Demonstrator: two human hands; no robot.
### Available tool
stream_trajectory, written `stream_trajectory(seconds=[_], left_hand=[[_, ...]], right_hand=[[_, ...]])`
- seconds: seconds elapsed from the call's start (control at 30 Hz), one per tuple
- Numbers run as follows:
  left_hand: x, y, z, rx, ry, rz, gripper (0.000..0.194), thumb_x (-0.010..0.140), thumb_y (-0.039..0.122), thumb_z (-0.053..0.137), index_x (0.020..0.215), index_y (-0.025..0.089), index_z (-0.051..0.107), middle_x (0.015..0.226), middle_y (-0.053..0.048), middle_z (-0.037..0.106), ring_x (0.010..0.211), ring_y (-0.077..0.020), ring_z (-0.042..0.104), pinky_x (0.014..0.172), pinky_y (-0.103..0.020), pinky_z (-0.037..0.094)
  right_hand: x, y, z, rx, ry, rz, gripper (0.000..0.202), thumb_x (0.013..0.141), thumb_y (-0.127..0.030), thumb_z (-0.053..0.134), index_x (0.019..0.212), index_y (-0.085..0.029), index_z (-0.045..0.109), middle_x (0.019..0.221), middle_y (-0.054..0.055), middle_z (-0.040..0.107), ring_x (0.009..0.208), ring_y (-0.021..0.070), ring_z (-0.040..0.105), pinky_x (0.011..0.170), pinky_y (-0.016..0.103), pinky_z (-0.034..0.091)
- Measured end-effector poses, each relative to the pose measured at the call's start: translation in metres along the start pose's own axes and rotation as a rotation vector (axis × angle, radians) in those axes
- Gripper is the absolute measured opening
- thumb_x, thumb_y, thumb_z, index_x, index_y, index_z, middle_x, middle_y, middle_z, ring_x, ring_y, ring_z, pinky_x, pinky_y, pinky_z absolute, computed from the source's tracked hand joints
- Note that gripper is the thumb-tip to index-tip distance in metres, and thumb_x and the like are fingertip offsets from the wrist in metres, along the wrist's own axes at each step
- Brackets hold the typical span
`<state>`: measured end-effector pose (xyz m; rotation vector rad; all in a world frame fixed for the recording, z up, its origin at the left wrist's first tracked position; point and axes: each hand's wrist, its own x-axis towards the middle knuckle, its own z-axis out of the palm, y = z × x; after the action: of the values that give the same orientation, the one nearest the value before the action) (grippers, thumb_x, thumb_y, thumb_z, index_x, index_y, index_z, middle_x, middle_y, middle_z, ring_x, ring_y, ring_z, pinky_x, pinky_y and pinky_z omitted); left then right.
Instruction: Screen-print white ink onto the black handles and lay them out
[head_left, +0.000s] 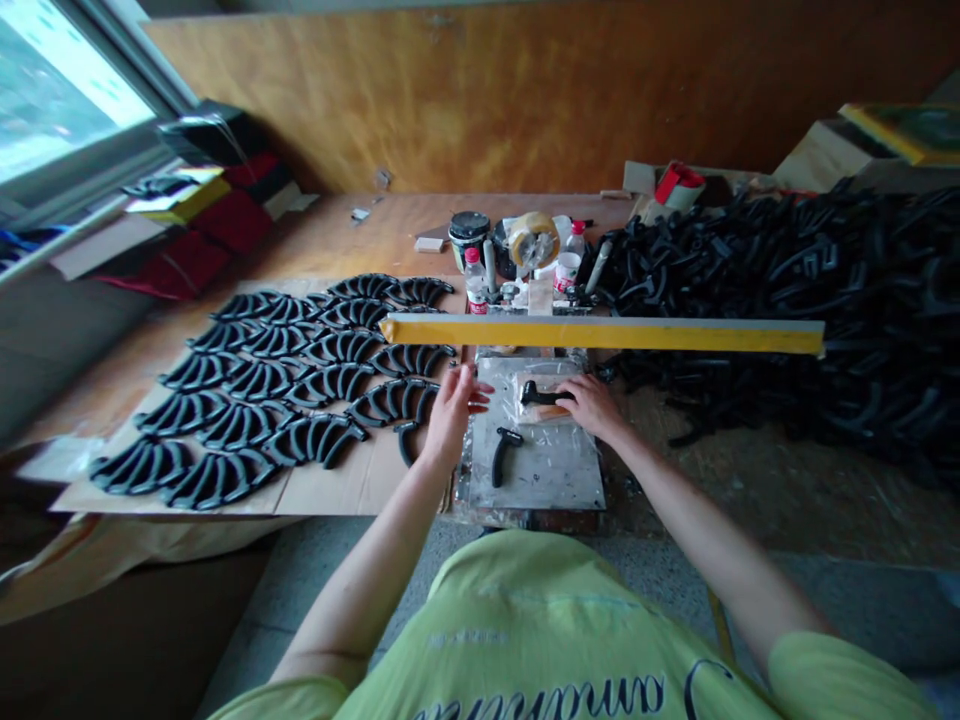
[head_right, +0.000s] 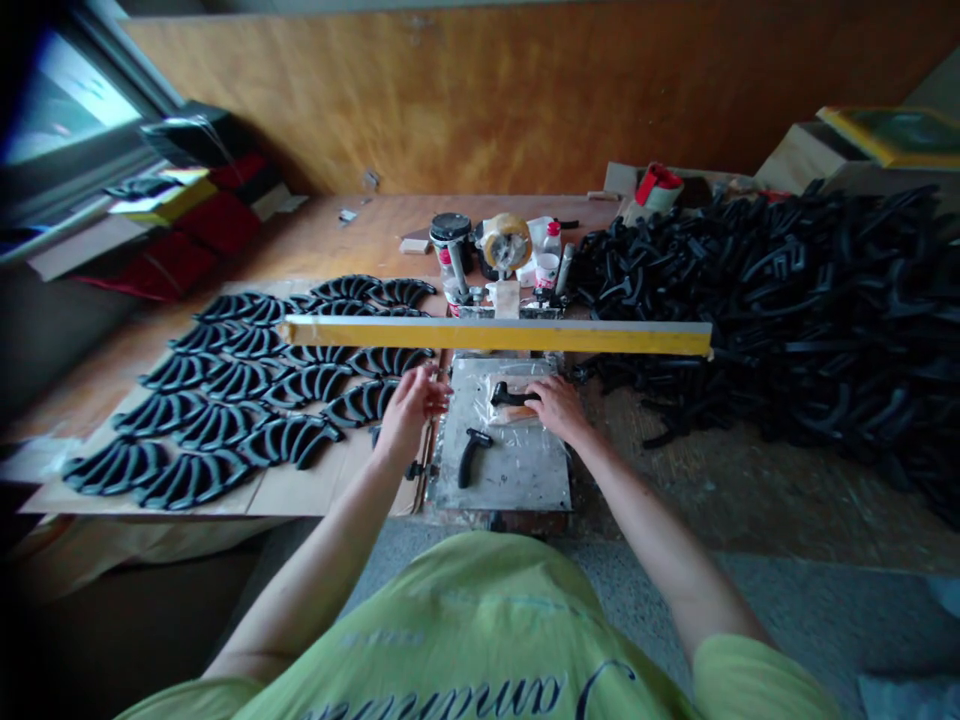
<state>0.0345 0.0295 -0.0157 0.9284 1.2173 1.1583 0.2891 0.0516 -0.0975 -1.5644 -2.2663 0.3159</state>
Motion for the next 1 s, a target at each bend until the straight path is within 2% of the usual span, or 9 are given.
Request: stream_trajectory(seconds=[0.13, 0.2, 0.27, 0.37, 0.47, 0.57, 0.63, 0.83, 1.0], left_hand=[[-0.034, -0.041, 0.019, 0.062, -0.232, -0.343, 0.060, 0.075, 0.069, 0.058, 0.104, 0.016, 0.057, 0.088, -0.008, 0.069, 0.075, -0.0165, 0.064, 0.060, -0.025, 0.049], [-0.043, -0.051, 0.026, 0.065, -0.163, -0.318, 0.057, 0.076, 0.070, 0.056, 0.098, 0.018, 0.055, 0.083, -0.004, 0.066, 0.075, -0.0174, 0.063, 0.059, -0.025, 0.048], [-0.046, -0.051, 0.025, 0.116, -0.132, -0.242, 0.053, 0.076, 0.070, 0.055, 0.089, 0.019, 0.053, 0.075, -0.001, 0.063, 0.071, -0.0169, 0.061, 0.058, -0.026, 0.047], [-0.046, -0.040, 0.012, 0.243, -0.246, -0.155, 0.049, 0.081, 0.068, 0.051, 0.088, 0.020, 0.054, 0.076, -0.001, 0.065, 0.069, -0.0167, 0.060, 0.059, -0.026, 0.045], [-0.047, -0.027, -0.004, 0.408, -0.311, -0.061, 0.043, 0.087, 0.063, 0.046, 0.088, 0.021, 0.054, 0.078, -0.001, 0.066, 0.070, -0.0160, 0.059, 0.062, -0.026, 0.044], [-0.050, -0.018, -0.011, 0.530, -0.311, 0.004, 0.039, 0.090, 0.058, 0.044, 0.085, 0.021, 0.054, 0.077, -0.001, 0.066, 0.069, -0.0155, 0.057, 0.065, -0.025, 0.043], [-0.051, -0.015, -0.011, 0.556, -0.309, 0.025, 0.037, 0.091, 0.057, 0.044, 0.086, 0.021, 0.053, 0.078, -0.001, 0.066, 0.071, -0.0161, 0.057, 0.066, -0.025, 0.043], [-0.048, -0.014, -0.008, 0.535, -0.304, 0.037, 0.037, 0.090, 0.057, 0.045, 0.090, 0.021, 0.054, 0.080, -0.002, 0.067, 0.072, -0.0164, 0.058, 0.066, -0.026, 0.044], [-0.044, -0.015, -0.011, 0.427, -0.295, 0.006, 0.041, 0.088, 0.057, 0.049, 0.097, 0.018, 0.058, 0.082, -0.004, 0.066, 0.070, -0.0152, 0.058, 0.062, -0.024, 0.046]], right_hand=[[-0.023, -0.059, -0.008, 0.031, 0.152, -0.019, 0.017, 0.091, -0.030, 0.055, 0.097, -0.020, 0.067, 0.095, 0.010, 0.063, 0.098, 0.0249, 0.054, 0.090, 0.038, 0.045], [-0.038, -0.086, -0.008, 0.051, 0.108, -0.133, 0.021, 0.093, -0.031, 0.052, 0.105, -0.022, 0.066, 0.098, 0.010, 0.064, 0.099, 0.0254, 0.054, 0.091, 0.039, 0.045], [-0.050, -0.091, -0.008, 0.092, 0.035, -0.213, 0.026, 0.094, -0.030, 0.049, 0.114, -0.024, 0.064, 0.103, 0.009, 0.065, 0.101, 0.0242, 0.056, 0.093, 0.038, 0.045], [-0.067, -0.040, -0.016, 0.086, 0.056, -0.010, 0.033, 0.095, -0.024, 0.042, 0.123, -0.027, 0.061, 0.110, 0.006, 0.065, 0.100, 0.0216, 0.059, 0.090, 0.035, 0.048], [-0.094, 0.057, -0.029, -0.228, 0.034, 0.396, 0.042, 0.087, -0.011, 0.041, 0.117, -0.026, 0.066, 0.109, 0.010, 0.064, 0.095, 0.0236, 0.060, 0.082, 0.036, 0.049], [-0.133, 0.139, -0.034, -0.439, -0.202, 0.498, 0.044, 0.077, -0.007, 0.049, 0.111, -0.024, 0.069, 0.118, 0.013, 0.061, 0.104, 0.0274, 0.055, 0.079, 0.037, 0.048], [-0.156, 0.166, -0.031, -0.510, -0.280, 0.506, 0.042, 0.077, -0.008, 0.049, 0.110, -0.024, 0.069, 0.123, 0.014, 0.059, 0.110, 0.0297, 0.052, 0.077, 0.038, 0.048], [-0.160, 0.156, -0.028, -0.554, -0.251, 0.469, 0.034, 0.078, -0.008, 0.049, 0.103, -0.019, 0.068, 0.114, 0.016, 0.063, 0.108, 0.0308, 0.053, 0.080, 0.041, 0.047], [-0.124, 0.135, -0.042, -0.201, -0.042, 0.652, 0.018, 0.077, -0.022, 0.060, 0.095, -0.019, 0.065, 0.100, 0.013, 0.068, 0.093, 0.0279, 0.062, 0.079, 0.039, 0.049]])
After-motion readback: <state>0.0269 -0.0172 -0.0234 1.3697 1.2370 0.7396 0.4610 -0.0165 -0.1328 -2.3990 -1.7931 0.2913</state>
